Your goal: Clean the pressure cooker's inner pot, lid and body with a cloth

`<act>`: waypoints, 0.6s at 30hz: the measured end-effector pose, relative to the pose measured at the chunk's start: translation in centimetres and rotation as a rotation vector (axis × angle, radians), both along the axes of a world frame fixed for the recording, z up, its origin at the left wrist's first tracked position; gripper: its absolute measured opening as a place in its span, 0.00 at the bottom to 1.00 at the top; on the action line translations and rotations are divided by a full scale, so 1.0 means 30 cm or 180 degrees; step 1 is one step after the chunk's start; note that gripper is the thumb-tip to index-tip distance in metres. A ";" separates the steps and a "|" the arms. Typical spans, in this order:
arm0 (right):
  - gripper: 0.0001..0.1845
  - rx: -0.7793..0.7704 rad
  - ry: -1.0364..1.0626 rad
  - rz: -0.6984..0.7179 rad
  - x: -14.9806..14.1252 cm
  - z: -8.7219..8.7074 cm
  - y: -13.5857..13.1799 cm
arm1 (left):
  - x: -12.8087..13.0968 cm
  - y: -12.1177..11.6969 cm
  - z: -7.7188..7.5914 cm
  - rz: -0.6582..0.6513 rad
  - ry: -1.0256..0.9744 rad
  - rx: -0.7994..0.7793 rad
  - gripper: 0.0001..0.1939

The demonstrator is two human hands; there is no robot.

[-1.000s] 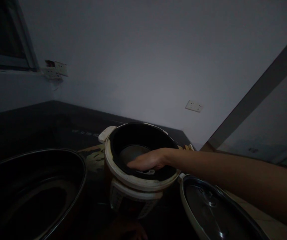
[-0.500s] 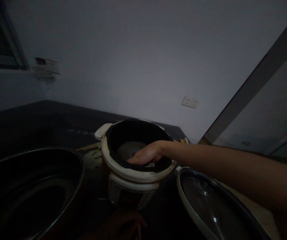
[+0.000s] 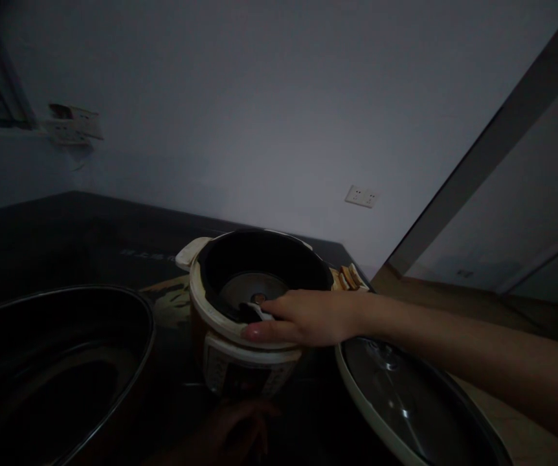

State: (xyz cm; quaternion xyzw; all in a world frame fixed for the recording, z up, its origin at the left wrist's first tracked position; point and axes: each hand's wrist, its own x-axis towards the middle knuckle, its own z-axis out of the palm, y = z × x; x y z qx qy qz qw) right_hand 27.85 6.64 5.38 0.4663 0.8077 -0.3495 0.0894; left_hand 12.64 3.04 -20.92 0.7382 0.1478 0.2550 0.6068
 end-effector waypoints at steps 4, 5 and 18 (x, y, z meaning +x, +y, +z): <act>0.29 0.0340 -0.0265 -0.0030 0.070 0.007 -0.024 | -0.008 0.002 0.021 0.0045 0.0126 0.0100 0.16; 0.29 0.0392 -0.0296 -0.0069 0.083 0.005 -0.027 | -0.008 0.002 0.025 0.0035 0.0147 0.0122 0.16; 0.24 0.0652 0.0682 -0.0449 -0.146 -0.149 0.107 | -0.009 0.009 0.037 -0.0031 0.0337 0.0162 0.18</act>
